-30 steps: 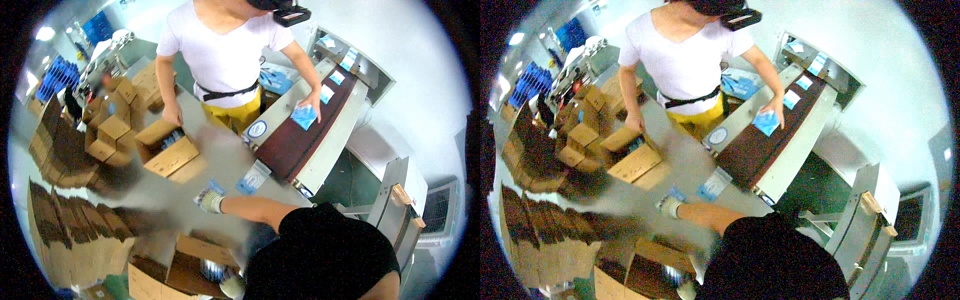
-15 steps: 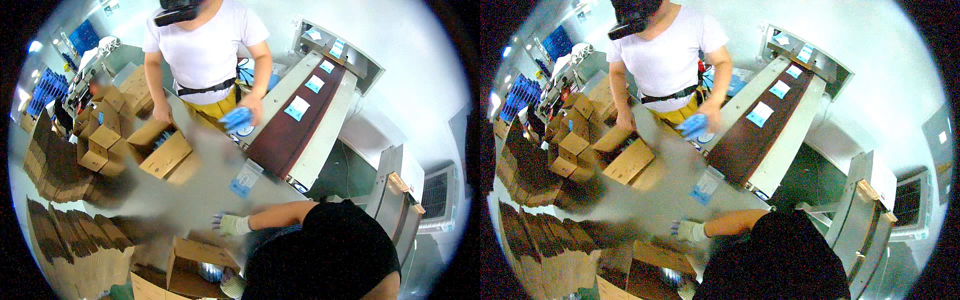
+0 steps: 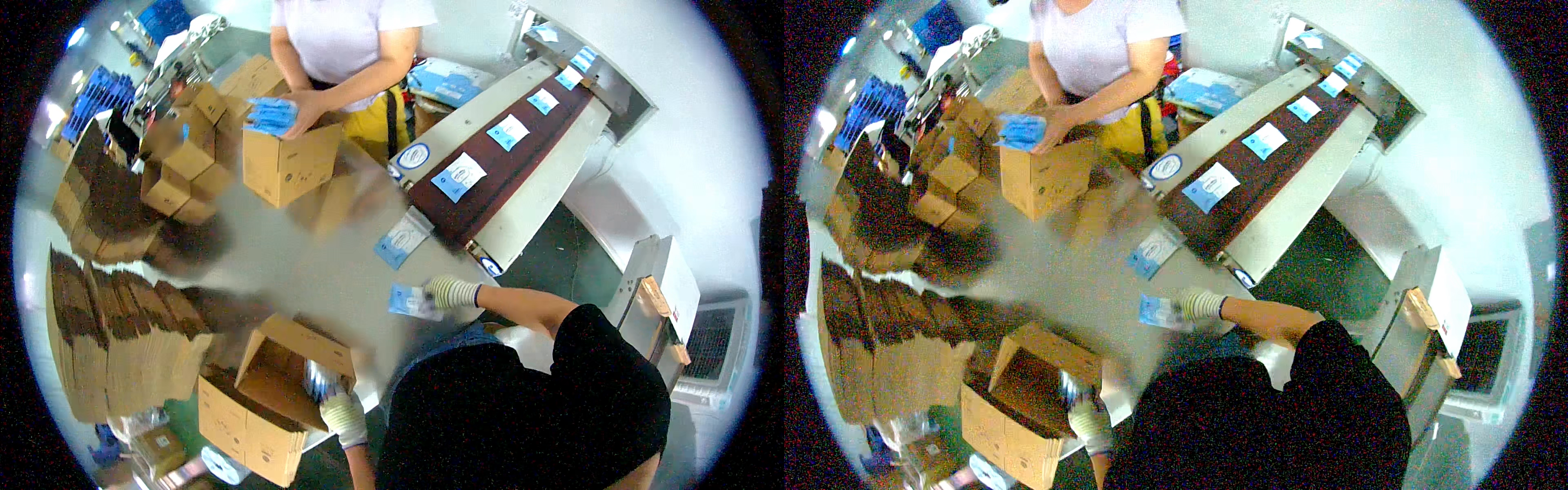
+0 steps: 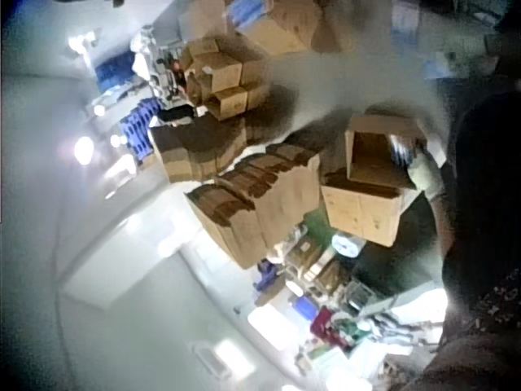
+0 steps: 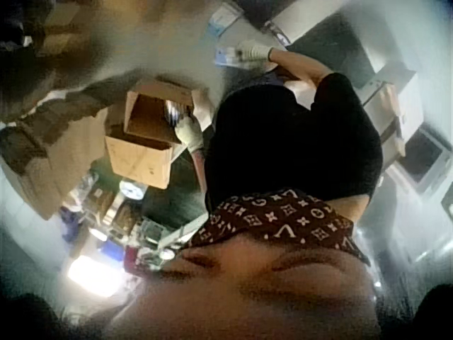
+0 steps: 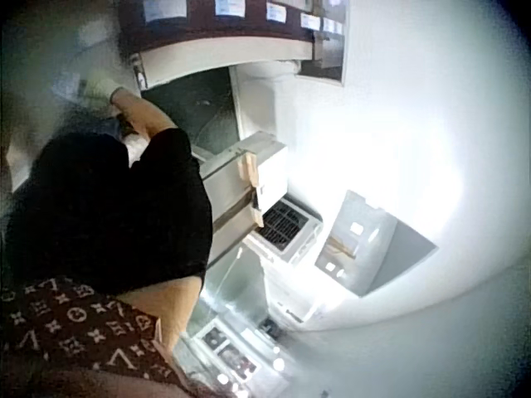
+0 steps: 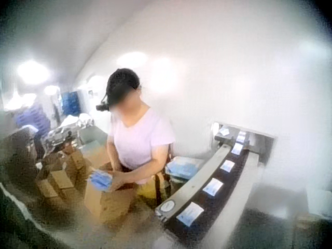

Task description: The person places small blue and white packets from a pile into cardboard boxes one at a time.

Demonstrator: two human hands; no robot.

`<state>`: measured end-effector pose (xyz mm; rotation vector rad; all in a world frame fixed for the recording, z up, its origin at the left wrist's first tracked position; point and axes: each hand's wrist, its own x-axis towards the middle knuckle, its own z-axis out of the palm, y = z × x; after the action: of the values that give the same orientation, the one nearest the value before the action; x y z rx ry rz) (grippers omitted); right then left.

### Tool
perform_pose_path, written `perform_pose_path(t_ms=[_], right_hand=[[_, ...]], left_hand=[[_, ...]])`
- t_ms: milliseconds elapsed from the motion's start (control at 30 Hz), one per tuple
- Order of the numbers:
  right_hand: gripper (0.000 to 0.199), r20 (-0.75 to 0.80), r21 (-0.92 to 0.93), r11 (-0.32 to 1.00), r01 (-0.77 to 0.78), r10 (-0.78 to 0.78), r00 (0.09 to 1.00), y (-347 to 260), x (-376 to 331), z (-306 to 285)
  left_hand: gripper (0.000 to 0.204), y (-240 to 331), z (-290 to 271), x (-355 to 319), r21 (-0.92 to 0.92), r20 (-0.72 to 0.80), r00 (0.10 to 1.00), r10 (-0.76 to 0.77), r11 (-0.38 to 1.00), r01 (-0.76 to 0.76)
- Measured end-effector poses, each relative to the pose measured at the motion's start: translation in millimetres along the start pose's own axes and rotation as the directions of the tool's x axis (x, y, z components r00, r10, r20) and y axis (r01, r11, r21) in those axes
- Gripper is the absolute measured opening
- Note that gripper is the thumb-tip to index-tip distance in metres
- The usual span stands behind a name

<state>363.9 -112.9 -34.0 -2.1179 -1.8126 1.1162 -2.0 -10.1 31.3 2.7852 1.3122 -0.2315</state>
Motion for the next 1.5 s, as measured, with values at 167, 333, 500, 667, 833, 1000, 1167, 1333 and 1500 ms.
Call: perform_pose_path(t_ms=[167,333,500,667,833,1000,1167,1333,1500], right_hand=[[0.024,-0.172,-0.094,0.995,-0.014,-0.003,0.985,2.2,2.1,-41.2],[0.022,-0.032,-0.229,0.973,0.005,-0.013,0.999,-12.2,17.9,-131.9],[0.036,0.026,-0.567,0.816,0.115,-0.121,0.992,22.7,86.7,-161.6],[0.066,0.186,-0.566,0.813,-0.135,0.285,0.94,31.3,150.9,-117.2],[0.064,0.342,-0.617,0.787,0.008,0.259,0.903,-58.7,105.5,-87.7],[0.045,0.013,-0.519,0.846,0.125,-0.138,0.99,-33.2,27.1,38.5],[0.036,0.25,-0.216,0.974,-0.064,0.119,0.961,-74.6,11.5,-20.4],[0.051,-0.313,0.474,0.824,0.311,-0.173,0.934,-131.4,20.9,-62.9],[0.06,-0.158,0.236,0.822,0.518,-0.493,0.855,-255.5,34.9,-90.3]], left_hand=[[0.029,3.2,6.7,-1.0,0.003,-0.053,0.997,-0.052,0.999,0.052],[0.022,6.1,0.3,5.7,-0.067,-0.141,0.987,-0.08,0.995,0.071],[0.026,6.8,-10.6,14.9,-0.019,-0.135,0.99,-0.035,0.999,0.032],[0.024,-2.0,-3.9,19.2,-0.058,-0.147,0.987,-0.061,0.997,0.053],[0.023,3.2,-0.9,13.9,-0.012,-0.127,0.986,-0.111,0.994,0.11],[0.025,6.7,7.5,11.6,0.011,-0.145,0.985,-0.091,0.996,0.094],[0.018,11.0,-5.8,12.2,0.057,-0.055,0.998,-0.006,0.998,0.009],[0.019,35.1,-18.2,9.7,0.149,-0.013,0.991,0.135,0.98,-0.132],[0.031,43.9,5.8,3.7,0.133,-0.074,0.989,0.129,0.984,-0.118]])
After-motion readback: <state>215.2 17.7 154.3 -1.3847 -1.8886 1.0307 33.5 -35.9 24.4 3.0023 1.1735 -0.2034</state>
